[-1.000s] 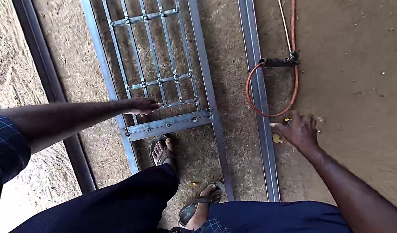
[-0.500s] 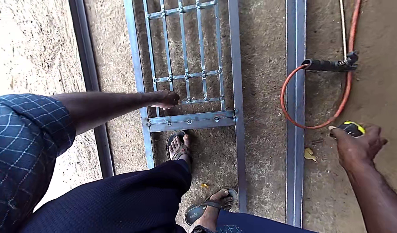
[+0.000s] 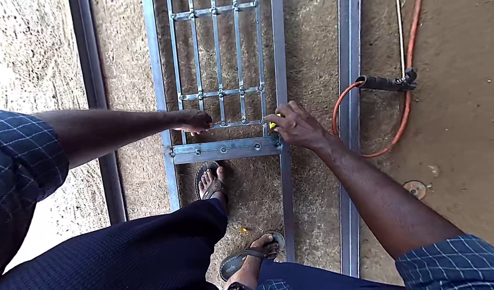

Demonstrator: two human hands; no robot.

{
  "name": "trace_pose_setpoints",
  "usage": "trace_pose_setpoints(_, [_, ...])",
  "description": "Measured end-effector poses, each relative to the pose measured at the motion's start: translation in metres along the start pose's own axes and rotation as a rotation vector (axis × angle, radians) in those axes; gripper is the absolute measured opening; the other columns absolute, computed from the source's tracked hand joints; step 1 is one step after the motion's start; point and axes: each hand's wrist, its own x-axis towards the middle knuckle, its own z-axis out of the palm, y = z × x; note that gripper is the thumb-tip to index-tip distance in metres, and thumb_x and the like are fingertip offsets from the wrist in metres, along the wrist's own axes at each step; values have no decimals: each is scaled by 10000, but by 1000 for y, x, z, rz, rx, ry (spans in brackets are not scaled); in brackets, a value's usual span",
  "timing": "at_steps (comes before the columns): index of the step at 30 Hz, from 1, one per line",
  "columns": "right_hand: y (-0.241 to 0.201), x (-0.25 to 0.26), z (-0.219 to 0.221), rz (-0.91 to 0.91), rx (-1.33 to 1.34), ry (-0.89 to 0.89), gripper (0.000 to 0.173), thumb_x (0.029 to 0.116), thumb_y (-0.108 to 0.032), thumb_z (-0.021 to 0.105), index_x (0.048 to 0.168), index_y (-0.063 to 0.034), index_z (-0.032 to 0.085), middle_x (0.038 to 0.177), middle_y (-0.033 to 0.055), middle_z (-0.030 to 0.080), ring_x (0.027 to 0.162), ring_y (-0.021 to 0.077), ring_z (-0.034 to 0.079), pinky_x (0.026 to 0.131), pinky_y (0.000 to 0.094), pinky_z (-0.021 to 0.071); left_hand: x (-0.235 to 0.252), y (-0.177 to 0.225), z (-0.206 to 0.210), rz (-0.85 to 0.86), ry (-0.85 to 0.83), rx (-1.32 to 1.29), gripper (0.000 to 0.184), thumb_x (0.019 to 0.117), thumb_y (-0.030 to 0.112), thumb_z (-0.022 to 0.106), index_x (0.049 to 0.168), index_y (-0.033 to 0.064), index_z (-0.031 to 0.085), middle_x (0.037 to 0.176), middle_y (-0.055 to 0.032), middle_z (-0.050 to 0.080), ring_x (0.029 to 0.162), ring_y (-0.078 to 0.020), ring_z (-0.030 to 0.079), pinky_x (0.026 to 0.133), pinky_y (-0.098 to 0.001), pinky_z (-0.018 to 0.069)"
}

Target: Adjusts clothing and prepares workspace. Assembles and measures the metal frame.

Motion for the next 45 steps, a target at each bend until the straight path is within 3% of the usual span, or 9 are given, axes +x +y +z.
trace_pose_setpoints(7, [36,-51,-18,-40,-114,-79,324,936,-92,627,1250,-159,677,1146,170,626,1098,422,579,933,559,508,0,0,-4,-60,-19,-34,440,1123,396,379,1135,81,685,972,-130,729,807,-272,719,799,-515,583])
trace_pose_setpoints(10, [69,-108,-33,55,-86,-95,392,946,-77,640,1327,-167,657,1190,200,629,1175,455,570,993,598,492,4,1,-5,-26,-14,-34,489,1116,441,367,1112,78,695,961,-131,735,804,-278,720,801,-538,574])
trace_pose_setpoints(13, [97,-160,-43,120,-65,-123,493,917,-76,703,1395,-183,639,1176,218,630,1133,497,577,876,654,523,-2,5,-10,-76,-38,-73,526,1114,470,343,1174,73,683,1015,-145,723,826,-278,717,812,-538,574])
trace_pose_setpoints(17, [99,-194,-54,280,-1,-103,360,882,-29,722,1242,-38,726,1160,298,620,1072,512,600,911,672,491,-1,6,-17,-138,-75,-144,577,1108,517,321,1180,67,674,1039,-129,705,794,-242,699,744,-473,588])
trace_pose_setpoints(21, [45,-143,-37,206,77,5,351,949,-137,584,1267,-68,714,1209,268,601,1151,515,557,934,687,467,9,0,-16,-152,-90,-187,576,1097,538,343,1137,73,681,997,-102,710,730,-213,695,680,-432,601])
trace_pose_setpoints(30, [-166,93,15,-7,34,-85,328,938,-92,602,1244,-159,698,1220,172,654,1165,444,589,836,590,532,9,1,-16,-129,-67,-155,522,1090,512,379,1081,90,685,956,-87,708,731,-206,687,654,-431,589])
trace_pose_setpoints(33, [-214,125,18,-2,-33,-156,404,907,-87,637,1307,-138,664,1260,173,646,1173,449,577,799,559,536,13,2,-16,-2,-36,275,656,1110,528,243,1092,41,682,1061,-169,688,995,-329,683,809,-590,535])
trace_pose_setpoints(37, [-238,143,28,51,-88,-175,326,934,-70,625,1259,-56,646,1208,234,635,1146,452,614,689,519,574,3,5,-24,-42,-26,170,735,1070,637,217,1046,78,694,991,-134,682,917,-289,668,780,-567,521])
trace_pose_setpoints(45, [-254,165,39,9,-175,-209,219,993,-50,518,1152,-15,666,1193,236,627,1157,406,609,777,510,548,-7,12,-27,-104,-6,52,718,1052,674,229,936,113,661,813,-61,581,732,-207,564,689,-475,466])
